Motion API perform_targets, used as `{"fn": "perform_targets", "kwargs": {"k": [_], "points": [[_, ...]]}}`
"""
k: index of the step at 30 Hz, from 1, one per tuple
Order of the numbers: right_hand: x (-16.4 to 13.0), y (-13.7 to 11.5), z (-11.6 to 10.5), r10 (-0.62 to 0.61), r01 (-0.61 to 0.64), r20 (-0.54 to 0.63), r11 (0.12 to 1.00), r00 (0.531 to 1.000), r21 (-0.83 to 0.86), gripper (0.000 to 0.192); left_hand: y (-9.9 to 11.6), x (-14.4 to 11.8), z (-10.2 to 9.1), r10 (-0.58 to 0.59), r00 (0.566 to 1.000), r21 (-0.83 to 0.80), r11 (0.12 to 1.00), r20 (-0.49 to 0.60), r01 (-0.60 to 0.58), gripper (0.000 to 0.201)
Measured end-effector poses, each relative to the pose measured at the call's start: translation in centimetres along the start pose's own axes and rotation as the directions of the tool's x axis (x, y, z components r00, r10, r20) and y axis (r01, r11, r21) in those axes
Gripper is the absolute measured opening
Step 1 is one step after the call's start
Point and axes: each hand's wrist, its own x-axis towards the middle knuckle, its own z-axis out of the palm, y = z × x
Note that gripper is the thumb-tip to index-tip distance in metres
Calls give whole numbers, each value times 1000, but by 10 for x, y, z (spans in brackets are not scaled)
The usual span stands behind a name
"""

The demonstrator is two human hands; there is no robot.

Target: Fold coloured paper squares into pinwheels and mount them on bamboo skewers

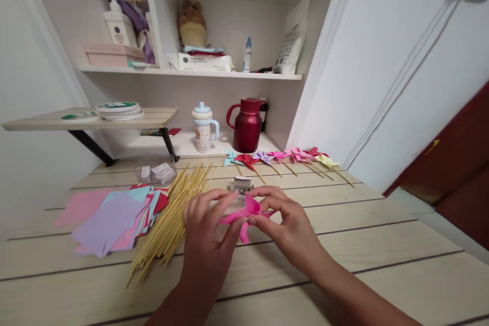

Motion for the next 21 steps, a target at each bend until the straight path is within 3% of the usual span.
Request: {"fn": "perform_targets", "kwargs": {"k": [2,4,6,9,11,21], "points": [[2,3,2,163,-156,-15,965,987,212,19,0,2,-3,-223,974,-121,969,-41,217,47],[5,8,4,273,-245,-18,890,962,385,22,-1,4,-3,-468,884,-280,848,6,450,57],[7,12,5,345,-284,-39,827,938,486,26,-2,6,-2,-608,779,-400,682,156,612,56],[8,16,7,374,-291,-42,784,926,548,26,-1,7,2,-621,664,-429,509,416,746,51],[7,17,8,357,-285,-18,775,934,565,25,2,7,3,-612,614,-411,457,500,789,51],[-1,14,18,329,-315,67,799,942,512,24,13,7,3,-628,562,-387,408,538,827,30]]}}
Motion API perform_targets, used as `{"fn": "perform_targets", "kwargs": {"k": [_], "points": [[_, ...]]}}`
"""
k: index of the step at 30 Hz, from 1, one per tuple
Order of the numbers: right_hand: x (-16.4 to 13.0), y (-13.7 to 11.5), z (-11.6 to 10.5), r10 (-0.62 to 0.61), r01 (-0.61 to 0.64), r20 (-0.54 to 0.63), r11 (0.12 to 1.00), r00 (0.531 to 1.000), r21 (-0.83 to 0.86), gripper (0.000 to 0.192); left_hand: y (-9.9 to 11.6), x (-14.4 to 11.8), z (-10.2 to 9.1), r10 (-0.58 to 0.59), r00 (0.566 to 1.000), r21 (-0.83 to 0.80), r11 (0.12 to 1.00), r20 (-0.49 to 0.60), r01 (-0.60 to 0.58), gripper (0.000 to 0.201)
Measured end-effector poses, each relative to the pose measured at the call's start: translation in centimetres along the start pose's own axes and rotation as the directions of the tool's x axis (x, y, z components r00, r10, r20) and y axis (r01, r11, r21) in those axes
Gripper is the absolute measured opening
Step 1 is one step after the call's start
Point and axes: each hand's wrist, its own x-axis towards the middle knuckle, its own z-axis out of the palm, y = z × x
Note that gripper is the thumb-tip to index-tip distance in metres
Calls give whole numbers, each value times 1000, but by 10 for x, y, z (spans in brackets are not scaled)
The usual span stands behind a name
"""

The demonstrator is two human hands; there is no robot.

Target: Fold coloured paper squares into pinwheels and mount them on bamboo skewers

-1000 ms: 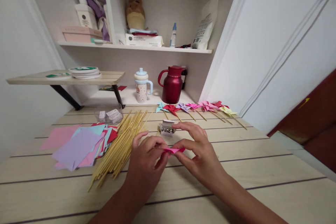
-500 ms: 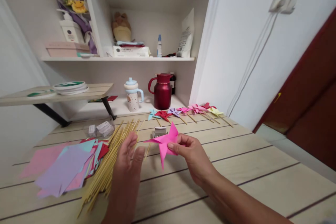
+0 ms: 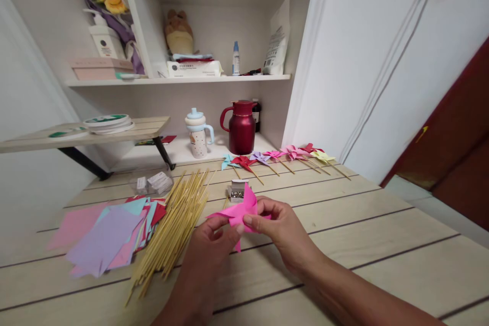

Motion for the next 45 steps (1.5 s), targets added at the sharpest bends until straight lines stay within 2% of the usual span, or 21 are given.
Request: {"fn": "perform_targets", "kwargs": {"k": [9,20,24,28,33,38,45], "points": [[-2,-6,1,-34,35,13,998,999,-59,22,-4,3,0,11,999,-55,998,-34,-13,22],[-4,-9,4,-6,7,27,999,1000,-47,22,-8,2,-1,-39,992,22,999,-116,42,25],[-3,-3,2,13,-12,30,999,999,-48,20,-7,3,1,-12,987,54,998,-160,21,23],[-1,3,-1,3,2,63,997,998,-73,19,-8,6,-2,-40,985,51,997,-170,50,24],[2,2,-4,-21,19,-7,991,1000,-129,33,-10,10,-7,-28,970,94,994,-239,52,26],[7,5,-11,-75,62,-88,987,993,-150,33,-6,7,-9,4,975,86,996,-223,15,25],[19,12,-23,-98,69,-159,982,982,-178,34,-7,9,-9,-12,962,74,997,-271,33,24]]}}
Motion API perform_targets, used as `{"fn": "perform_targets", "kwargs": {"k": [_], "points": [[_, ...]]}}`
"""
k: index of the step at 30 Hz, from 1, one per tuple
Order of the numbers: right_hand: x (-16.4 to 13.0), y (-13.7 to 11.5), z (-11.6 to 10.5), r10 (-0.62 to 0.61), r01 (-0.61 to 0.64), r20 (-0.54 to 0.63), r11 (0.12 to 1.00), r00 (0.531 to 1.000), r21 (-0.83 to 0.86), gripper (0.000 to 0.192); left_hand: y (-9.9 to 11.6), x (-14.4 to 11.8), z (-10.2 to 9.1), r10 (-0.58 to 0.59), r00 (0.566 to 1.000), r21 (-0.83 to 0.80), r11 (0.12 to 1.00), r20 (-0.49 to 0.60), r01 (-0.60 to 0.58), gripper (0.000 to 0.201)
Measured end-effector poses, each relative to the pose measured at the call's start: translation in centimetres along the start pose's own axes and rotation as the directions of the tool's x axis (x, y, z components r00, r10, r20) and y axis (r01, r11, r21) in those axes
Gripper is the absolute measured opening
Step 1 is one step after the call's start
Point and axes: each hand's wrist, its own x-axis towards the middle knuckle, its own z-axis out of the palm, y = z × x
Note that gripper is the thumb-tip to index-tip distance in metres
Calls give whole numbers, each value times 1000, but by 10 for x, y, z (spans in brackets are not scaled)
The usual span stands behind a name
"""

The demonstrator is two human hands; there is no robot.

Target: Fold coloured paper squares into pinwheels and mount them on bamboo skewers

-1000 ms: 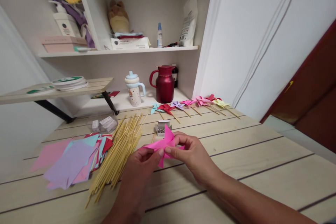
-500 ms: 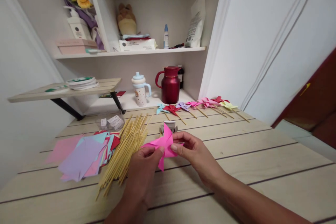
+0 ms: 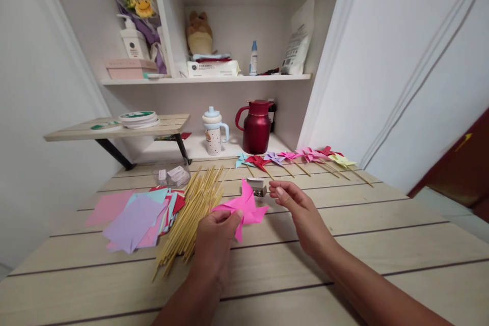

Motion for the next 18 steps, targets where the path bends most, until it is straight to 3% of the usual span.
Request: {"fn": "perform_targets", "kwargs": {"k": [6,9,12,18], "points": [[4,5,-2,-32,30,-38,998,999,-49,32,-3,12,-7,-2,996,-118,993,-86,-8,26],[8,9,-6,-118,108,-25,963,993,-246,30,-5,20,-13,-10,995,-214,977,-101,-12,33],[19,13,-14,-238,217,22,837,971,-502,29,-8,27,-16,0,995,-339,940,-102,-35,30],[49,9,-17,-334,351,173,604,927,-716,13,-12,32,-14,-6,995,-418,908,-96,-35,33]]}}
